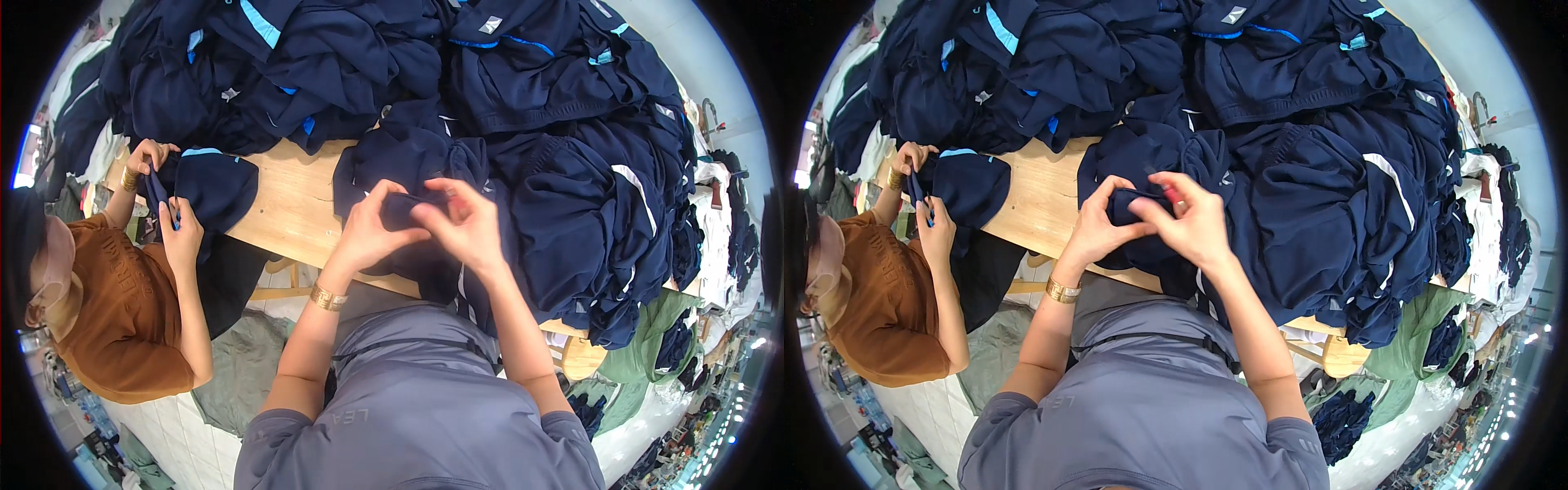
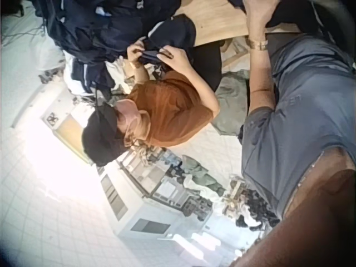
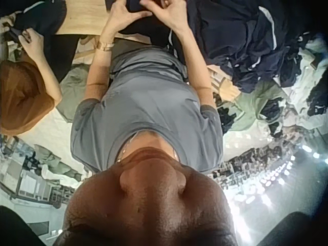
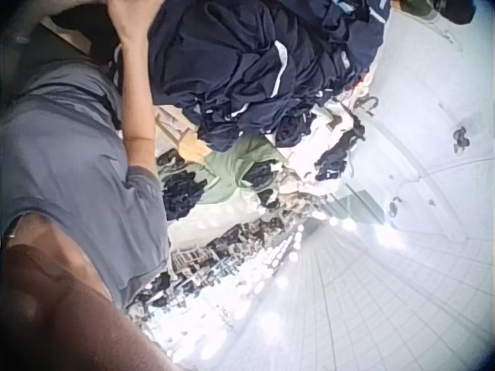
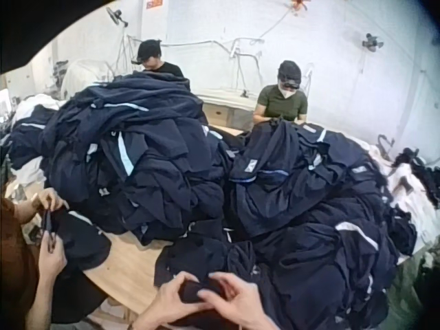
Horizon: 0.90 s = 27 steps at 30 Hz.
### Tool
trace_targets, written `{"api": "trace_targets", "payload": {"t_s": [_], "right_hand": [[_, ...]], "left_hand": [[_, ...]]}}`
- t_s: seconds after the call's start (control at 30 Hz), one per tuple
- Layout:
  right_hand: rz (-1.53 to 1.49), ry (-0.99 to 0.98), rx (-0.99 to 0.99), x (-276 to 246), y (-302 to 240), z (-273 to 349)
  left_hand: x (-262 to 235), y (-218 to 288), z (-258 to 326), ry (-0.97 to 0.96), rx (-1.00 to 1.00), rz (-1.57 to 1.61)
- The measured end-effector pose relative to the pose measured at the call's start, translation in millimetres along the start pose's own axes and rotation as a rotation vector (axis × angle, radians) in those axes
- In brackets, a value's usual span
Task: The person trims loose threads from garments using thread snips, turning the fabric by hand.
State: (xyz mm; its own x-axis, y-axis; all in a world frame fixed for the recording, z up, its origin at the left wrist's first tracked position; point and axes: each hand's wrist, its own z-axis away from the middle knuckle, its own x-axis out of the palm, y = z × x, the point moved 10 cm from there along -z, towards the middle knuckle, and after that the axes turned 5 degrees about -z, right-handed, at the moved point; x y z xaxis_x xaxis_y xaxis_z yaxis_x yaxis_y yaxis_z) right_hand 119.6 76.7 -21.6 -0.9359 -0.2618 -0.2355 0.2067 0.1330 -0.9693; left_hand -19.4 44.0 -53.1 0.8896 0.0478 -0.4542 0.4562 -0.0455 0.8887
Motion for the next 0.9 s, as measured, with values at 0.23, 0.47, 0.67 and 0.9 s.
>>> {"api": "trace_targets", "payload": {"t_s": [0.23, 0.47, 0.67, 0.9], "right_hand": [[-0.469, 0.093, 0.279, -1, 50, -1], [-0.722, 0.324, 0.092, -53, 36, 5], [-0.259, 0.087, -0.075, 3, 6, 13], [-0.452, 0.359, -0.009, -95, 23, 1]], "left_hand": [[3, 21, 5, -0.060, 0.070, 0.043], [12, 18, 7, -0.120, 0.044, 0.218], [8, 36, 10, -0.027, 0.239, 0.118], [19, 18, 14, -0.148, 0.005, 0.257]]}}
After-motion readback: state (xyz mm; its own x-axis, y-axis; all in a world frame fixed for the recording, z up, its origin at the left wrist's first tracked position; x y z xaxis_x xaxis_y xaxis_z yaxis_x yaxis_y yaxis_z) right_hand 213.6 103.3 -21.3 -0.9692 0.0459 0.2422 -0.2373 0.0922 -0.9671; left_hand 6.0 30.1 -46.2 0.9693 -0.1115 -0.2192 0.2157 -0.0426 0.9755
